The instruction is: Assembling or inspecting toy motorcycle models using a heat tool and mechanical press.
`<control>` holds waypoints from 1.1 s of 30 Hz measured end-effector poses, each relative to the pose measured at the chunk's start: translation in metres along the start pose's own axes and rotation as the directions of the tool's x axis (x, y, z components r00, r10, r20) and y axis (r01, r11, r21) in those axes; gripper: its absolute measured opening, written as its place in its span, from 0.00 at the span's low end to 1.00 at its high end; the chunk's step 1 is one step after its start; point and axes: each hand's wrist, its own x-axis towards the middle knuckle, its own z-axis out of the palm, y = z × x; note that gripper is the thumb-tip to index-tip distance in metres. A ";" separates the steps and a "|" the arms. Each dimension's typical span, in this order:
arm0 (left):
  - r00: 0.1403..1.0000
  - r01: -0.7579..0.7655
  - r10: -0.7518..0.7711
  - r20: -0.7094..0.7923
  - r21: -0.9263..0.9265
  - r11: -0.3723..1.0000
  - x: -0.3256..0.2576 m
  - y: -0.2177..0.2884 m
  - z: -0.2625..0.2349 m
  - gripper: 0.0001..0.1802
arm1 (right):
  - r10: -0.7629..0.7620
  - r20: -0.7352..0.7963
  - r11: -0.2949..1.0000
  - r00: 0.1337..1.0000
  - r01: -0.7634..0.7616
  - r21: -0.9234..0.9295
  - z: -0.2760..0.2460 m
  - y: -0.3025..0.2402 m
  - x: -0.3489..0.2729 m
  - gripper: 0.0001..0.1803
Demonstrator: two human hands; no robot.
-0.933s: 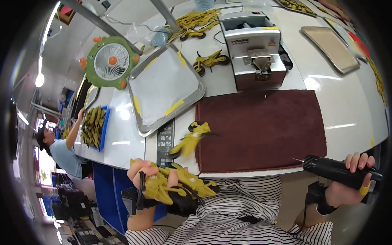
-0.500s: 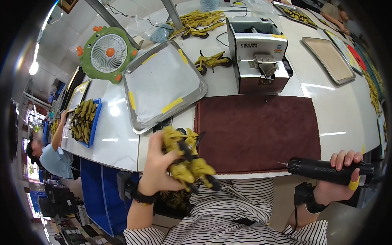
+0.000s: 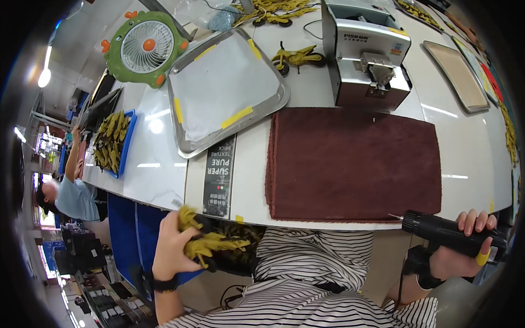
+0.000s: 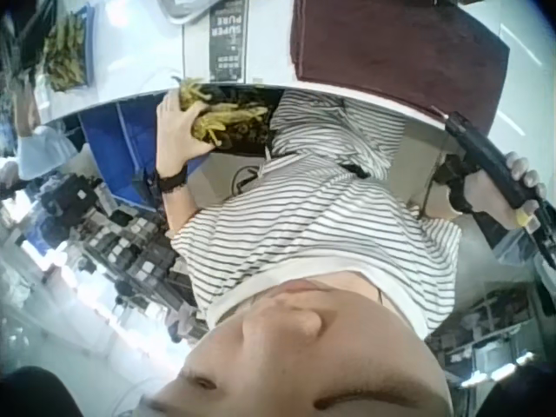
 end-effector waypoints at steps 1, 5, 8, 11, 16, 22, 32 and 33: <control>0.996 0.094 -0.094 -0.002 0.057 0.994 -0.026 -0.010 0.011 0.36 | -0.003 -0.006 1.000 1.000 0.003 -0.007 0.002 0.001 0.000 0.12; 0.829 0.471 -0.507 0.236 0.195 0.861 -0.104 -0.031 0.064 0.45 | 0.010 0.028 1.000 1.000 -0.011 0.028 0.006 -0.003 0.002 0.11; 0.840 0.441 -0.398 0.370 -0.035 0.897 -0.103 -0.054 0.090 0.37 | 0.040 0.034 0.997 0.999 -0.042 0.063 0.011 0.008 0.004 0.11; 0.880 0.474 -0.475 0.014 -0.068 0.878 -0.085 -0.070 0.097 0.27 | 0.063 0.058 0.997 0.996 -0.065 0.041 0.012 0.012 0.002 0.12; 0.811 0.470 -0.458 0.362 0.061 0.880 -0.051 -0.077 0.062 0.18 | 0.053 0.034 0.998 0.998 -0.054 0.022 0.006 -0.003 -0.001 0.12; 0.957 0.231 -0.033 0.288 -0.688 0.688 0.034 -0.017 -0.034 0.10 | 0.040 0.026 0.999 0.999 -0.040 0.000 0.005 0.007 -0.003 0.12; 0.859 0.071 0.051 -0.509 0.217 0.974 0.150 -0.042 0.009 0.10 | 0.036 0.004 0.999 0.999 -0.036 0.038 0.004 0.006 -0.004 0.13; 0.852 0.090 0.043 -0.522 0.226 0.970 0.144 -0.042 0.004 0.10 | 0.041 -0.005 0.999 0.999 -0.041 0.032 0.001 0.002 -0.003 0.13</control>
